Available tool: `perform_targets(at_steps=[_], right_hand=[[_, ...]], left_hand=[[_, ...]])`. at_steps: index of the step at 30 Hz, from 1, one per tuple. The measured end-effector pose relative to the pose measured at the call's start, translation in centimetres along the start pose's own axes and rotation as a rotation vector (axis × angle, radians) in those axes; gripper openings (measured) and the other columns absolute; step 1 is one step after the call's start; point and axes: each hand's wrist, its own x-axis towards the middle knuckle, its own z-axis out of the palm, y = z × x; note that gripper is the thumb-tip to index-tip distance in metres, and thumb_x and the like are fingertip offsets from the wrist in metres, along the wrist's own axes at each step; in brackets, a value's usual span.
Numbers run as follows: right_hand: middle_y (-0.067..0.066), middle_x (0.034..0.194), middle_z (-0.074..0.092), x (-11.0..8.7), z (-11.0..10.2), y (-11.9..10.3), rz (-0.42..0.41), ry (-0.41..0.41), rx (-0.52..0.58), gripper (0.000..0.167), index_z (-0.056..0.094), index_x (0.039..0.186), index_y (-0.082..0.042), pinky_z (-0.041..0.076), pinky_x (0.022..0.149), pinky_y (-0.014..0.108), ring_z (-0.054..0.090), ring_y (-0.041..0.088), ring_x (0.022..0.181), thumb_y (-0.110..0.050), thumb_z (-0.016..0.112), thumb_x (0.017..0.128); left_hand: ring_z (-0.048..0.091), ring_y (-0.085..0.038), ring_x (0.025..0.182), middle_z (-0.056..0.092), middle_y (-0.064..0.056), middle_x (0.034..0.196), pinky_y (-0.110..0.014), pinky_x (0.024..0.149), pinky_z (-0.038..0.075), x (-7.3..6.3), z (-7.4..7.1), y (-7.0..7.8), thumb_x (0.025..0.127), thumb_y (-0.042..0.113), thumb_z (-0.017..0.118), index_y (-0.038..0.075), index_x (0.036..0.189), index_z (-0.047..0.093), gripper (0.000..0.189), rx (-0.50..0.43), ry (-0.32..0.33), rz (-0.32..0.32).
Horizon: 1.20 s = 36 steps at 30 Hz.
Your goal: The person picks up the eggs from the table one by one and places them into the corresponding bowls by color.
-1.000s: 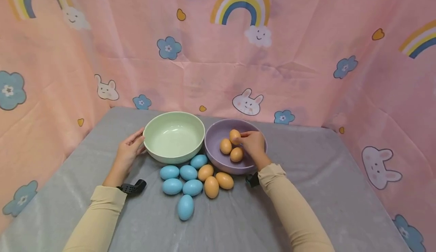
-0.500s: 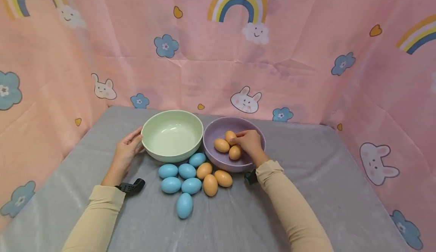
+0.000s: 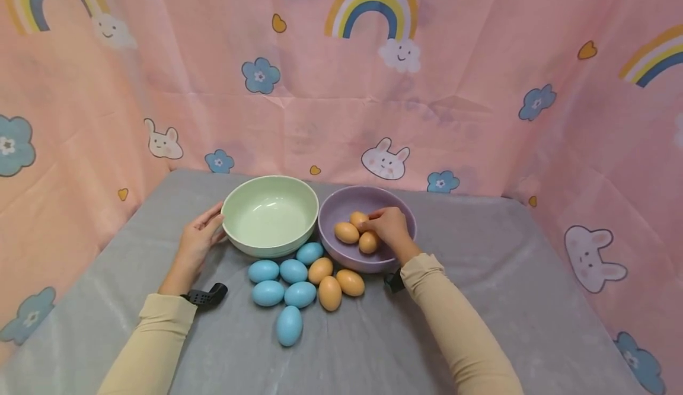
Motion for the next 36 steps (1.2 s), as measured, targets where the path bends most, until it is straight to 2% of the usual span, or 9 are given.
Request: perform_targets(at_steps=[6, 13, 15, 18, 21, 23, 29, 36], right_hand=[[0.02, 0.132, 0.065, -0.7, -0.6, -0.3, -0.022, 0.057, 0.027, 0.051, 0.064, 0.127, 0.004, 0.05, 0.106, 0.043, 0.06, 0.034, 0.124, -0.029, 0.074, 0.089], [0.017, 0.138, 0.061, -4.2, -2.1, -1.7, -0.056, -0.04, 0.242, 0.057, 0.057, 0.138, 0.0, 0.042, 0.115, 0.044, 0.055, 0.031, 0.131, -0.029, 0.073, 0.091], [0.017, 0.137, 0.062, -5.5, -2.3, -1.9, -0.072, -0.063, 0.279, 0.058, 0.057, 0.138, -0.001, 0.045, 0.112, 0.038, 0.058, 0.026, 0.129, -0.03, 0.074, 0.09], [0.016, 0.135, 0.064, -7.3, -2.5, -2.0, -0.096, -0.077, 0.305, 0.059, 0.058, 0.137, -0.001, 0.052, 0.1, 0.023, 0.065, 0.012, 0.118, -0.03, 0.076, 0.089], [0.016, 0.131, 0.066, -8.6, -2.4, -1.9, -0.109, -0.078, 0.333, 0.058, 0.06, 0.135, 0.0, 0.052, 0.088, 0.011, 0.066, -0.003, 0.105, -0.029, 0.077, 0.088], [0.016, 0.131, 0.066, -9.4, -2.2, -1.9, -0.118, -0.084, 0.362, 0.058, 0.059, 0.135, 0.002, 0.051, 0.086, 0.009, 0.065, -0.007, 0.101, -0.027, 0.078, 0.088], [0.015, 0.127, 0.069, -11.7, -1.5, -1.9, -0.101, -0.127, 0.475, 0.062, 0.056, 0.135, 0.006, 0.053, 0.089, 0.011, 0.069, 0.002, 0.106, -0.022, 0.08, 0.086], [0.011, 0.121, 0.072, -14.0, -0.5, -1.8, -0.068, -0.191, 0.523, 0.05, 0.061, 0.129, 0.006, 0.053, 0.091, 0.013, 0.072, 0.009, 0.104, -0.014, 0.077, 0.087]], left_hand=[[0.057, -0.008, 0.128, 0.044, -0.006, 0.155, -0.011, 0.089, 0.053, 0.1, -0.1, 0.2, 0.102, 0.024, 0.056, 0.014, 0.151, 0.044, 0.051, 0.008, -0.019, -0.01], [0.05, -0.021, 0.138, 0.043, -0.006, 0.156, -0.012, 0.091, 0.053, 0.0, 0.1, 0.4, 0.103, 0.024, 0.056, 0.015, 0.151, 0.044, 0.05, -0.001, -0.027, -0.004], [0.05, -0.021, 0.138, 0.043, -0.005, 0.157, -0.013, 0.092, 0.053, 0.0, 0.2, 0.4, 0.102, 0.023, 0.057, 0.015, 0.151, 0.044, 0.051, -0.006, -0.031, -0.011], [0.05, -0.021, 0.138, 0.043, -0.004, 0.156, -0.012, 0.091, 0.053, -0.1, 0.1, 0.3, 0.103, 0.024, 0.056, 0.016, 0.151, 0.044, 0.051, 0.003, -0.023, -0.018], [0.05, -0.021, 0.138, 0.044, -0.005, 0.156, -0.011, 0.089, 0.053, -0.1, 0.1, 0.2, 0.103, 0.024, 0.056, 0.016, 0.151, 0.044, 0.05, 0.008, -0.01, -0.013], [0.051, -0.021, 0.137, 0.044, -0.005, 0.156, -0.011, 0.089, 0.053, -0.1, 0.0, 0.2, 0.103, 0.023, 0.056, 0.015, 0.15, 0.045, 0.049, 0.006, -0.004, -0.01], [0.052, -0.02, 0.136, 0.046, -0.006, 0.155, -0.012, 0.089, 0.054, -0.1, 0.0, 0.2, 0.102, 0.023, 0.057, 0.015, 0.15, 0.046, 0.049, -0.007, -0.007, -0.001], [0.052, -0.02, 0.136, 0.045, -0.006, 0.156, -0.011, 0.089, 0.054, 0.0, -0.1, 0.1, 0.102, 0.023, 0.056, 0.015, 0.15, 0.045, 0.05, -0.005, -0.01, -0.014]])
